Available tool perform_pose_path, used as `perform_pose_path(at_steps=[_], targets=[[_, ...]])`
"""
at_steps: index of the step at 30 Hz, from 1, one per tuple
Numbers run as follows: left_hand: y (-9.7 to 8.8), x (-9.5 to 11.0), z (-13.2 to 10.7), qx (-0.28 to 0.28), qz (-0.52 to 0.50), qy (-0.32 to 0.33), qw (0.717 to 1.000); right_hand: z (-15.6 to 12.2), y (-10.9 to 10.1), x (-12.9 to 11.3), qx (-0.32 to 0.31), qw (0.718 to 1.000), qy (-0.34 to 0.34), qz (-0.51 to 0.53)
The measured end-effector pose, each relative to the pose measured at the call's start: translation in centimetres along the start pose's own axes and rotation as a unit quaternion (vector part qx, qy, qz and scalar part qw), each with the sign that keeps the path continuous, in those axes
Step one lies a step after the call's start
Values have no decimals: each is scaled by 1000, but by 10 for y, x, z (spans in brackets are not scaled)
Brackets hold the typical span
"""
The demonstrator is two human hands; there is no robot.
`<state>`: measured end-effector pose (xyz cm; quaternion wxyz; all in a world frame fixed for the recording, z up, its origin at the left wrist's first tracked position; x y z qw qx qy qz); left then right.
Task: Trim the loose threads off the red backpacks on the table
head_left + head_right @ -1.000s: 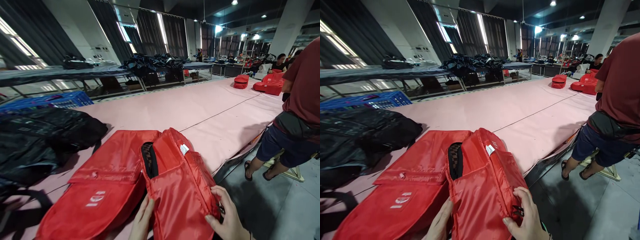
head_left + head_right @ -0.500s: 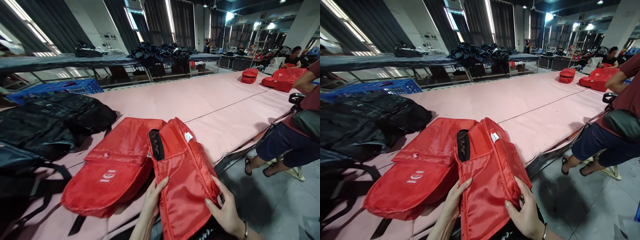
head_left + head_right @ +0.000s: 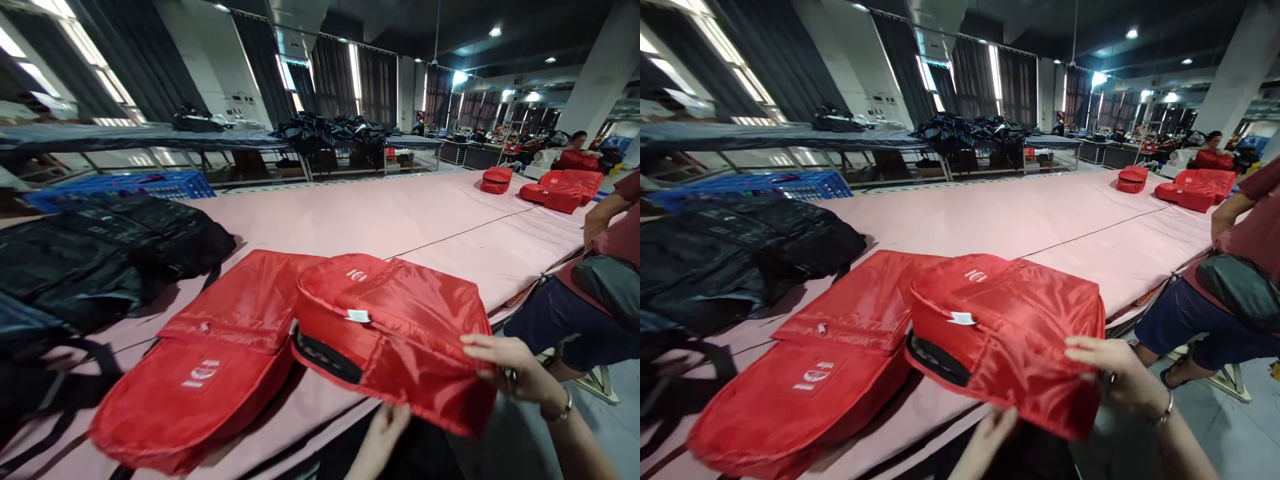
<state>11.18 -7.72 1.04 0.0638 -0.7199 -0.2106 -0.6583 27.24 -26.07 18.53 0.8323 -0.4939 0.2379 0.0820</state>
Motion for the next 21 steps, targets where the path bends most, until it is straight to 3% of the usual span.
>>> perform_pose_path(at_steps=[2, 3, 5, 7, 11, 16, 18, 21], targets=[[15, -17, -10, -190, 165, -19, 968, -9, 8, 52, 62, 991, 111, -46], [18, -20, -15, -242, 223, -18, 944, -16, 15, 74, 104, 979, 166, -57], [12, -14, -17, -243, 280, 10, 929, -31, 37, 100, 182, 953, 231, -67], [-7, 3, -9, -145, 273, 46, 950, -43, 64, 105, 207, 943, 253, -63], [-74, 24, 8, 100, 211, 46, 971, -55, 105, 85, 190, 938, 282, -66], [-157, 32, 7, 289, 249, 56, 923, -56, 120, 62, 238, 929, 281, -48], [-178, 35, 6, 340, 257, 62, 903, -51, 131, 58, 215, 940, 263, -33], [-188, 34, 15, 331, 250, 55, 908, -40, 145, 59, 182, 953, 243, -5]])
Point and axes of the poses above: each hand's wrist, its own z-axis towards the middle knuckle, its own y-axis out of the palm, x = y × z, the point moved 5 cm from there along z, towards the middle knuckle, and after that the axes turned 8 degrees about y, right-handed, at the moved point
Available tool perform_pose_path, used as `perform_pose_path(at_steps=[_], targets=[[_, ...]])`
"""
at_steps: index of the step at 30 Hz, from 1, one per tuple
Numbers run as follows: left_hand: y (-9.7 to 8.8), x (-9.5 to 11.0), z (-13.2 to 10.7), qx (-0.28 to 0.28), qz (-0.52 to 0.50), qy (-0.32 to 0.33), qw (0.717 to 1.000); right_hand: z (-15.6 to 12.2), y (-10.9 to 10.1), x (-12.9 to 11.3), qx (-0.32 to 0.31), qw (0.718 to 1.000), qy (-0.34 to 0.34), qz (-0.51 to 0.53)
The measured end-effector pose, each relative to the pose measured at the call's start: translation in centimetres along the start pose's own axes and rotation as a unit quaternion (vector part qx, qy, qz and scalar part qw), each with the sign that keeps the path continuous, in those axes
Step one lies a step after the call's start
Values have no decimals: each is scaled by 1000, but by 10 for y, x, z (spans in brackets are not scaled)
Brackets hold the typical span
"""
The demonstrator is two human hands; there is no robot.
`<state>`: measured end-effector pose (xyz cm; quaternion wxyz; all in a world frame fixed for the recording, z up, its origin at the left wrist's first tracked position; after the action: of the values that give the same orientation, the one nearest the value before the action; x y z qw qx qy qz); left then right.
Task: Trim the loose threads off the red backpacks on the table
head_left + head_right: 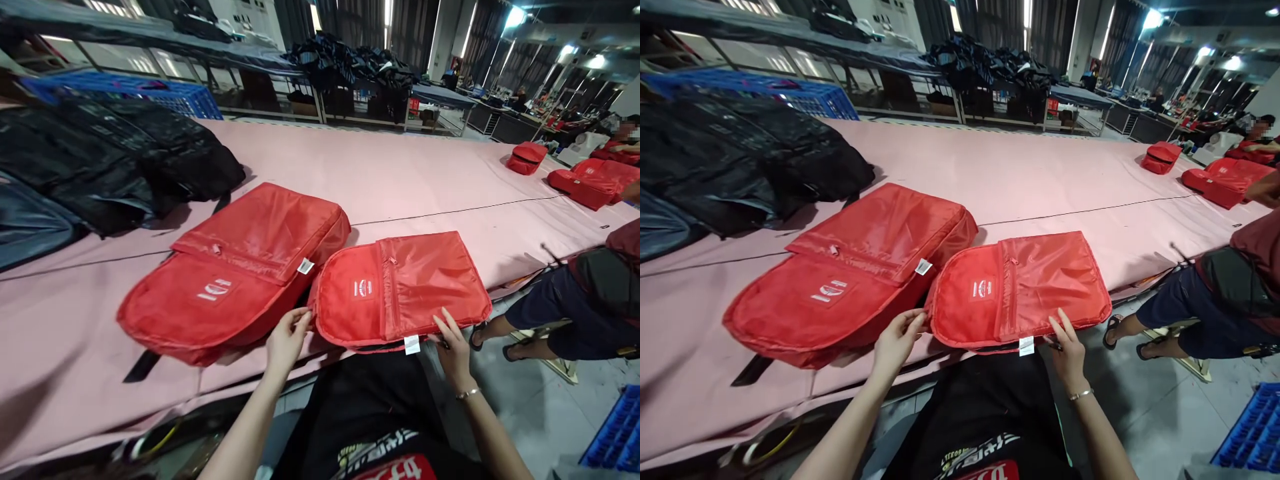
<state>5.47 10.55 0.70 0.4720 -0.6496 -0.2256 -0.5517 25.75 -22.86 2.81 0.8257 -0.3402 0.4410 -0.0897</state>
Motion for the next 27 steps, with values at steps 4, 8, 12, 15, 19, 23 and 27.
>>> perform_pose_path(at_steps=[4, 8, 12, 15, 19, 23, 27], targets=[[24, -2, -3, -60, -16, -1, 998, 25, 0, 9, 5, 1000, 8, 4], [70, 2, -37, -110, -52, 12, 992, 70, -26, 31, 55, 997, 55, -9], [124, 17, -88, -189, -99, 43, 976, 99, -54, 39, 149, 976, 156, 12], [143, 26, -112, -221, -115, 52, 967, 89, -53, 17, 133, 969, 186, 96], [146, 26, -117, -241, -117, 42, 963, 42, -25, -22, -27, 956, 215, 197], [146, 24, -117, -245, -112, 41, 962, -16, 0, -39, -174, 911, 271, 258], [143, 31, -122, -219, -93, 53, 970, -52, 11, -42, -290, 878, 289, 246]])
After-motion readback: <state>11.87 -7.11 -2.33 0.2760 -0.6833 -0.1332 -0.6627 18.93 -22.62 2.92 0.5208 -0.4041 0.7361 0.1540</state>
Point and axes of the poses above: each hand's wrist, its own z-axis towards the middle knuckle, its own y-axis out of the palm, x = y × z, the point moved 5 cm from there along z, towards the middle knuckle, and after that the axes turned 8 degrees about y, right-handed, at the moved point
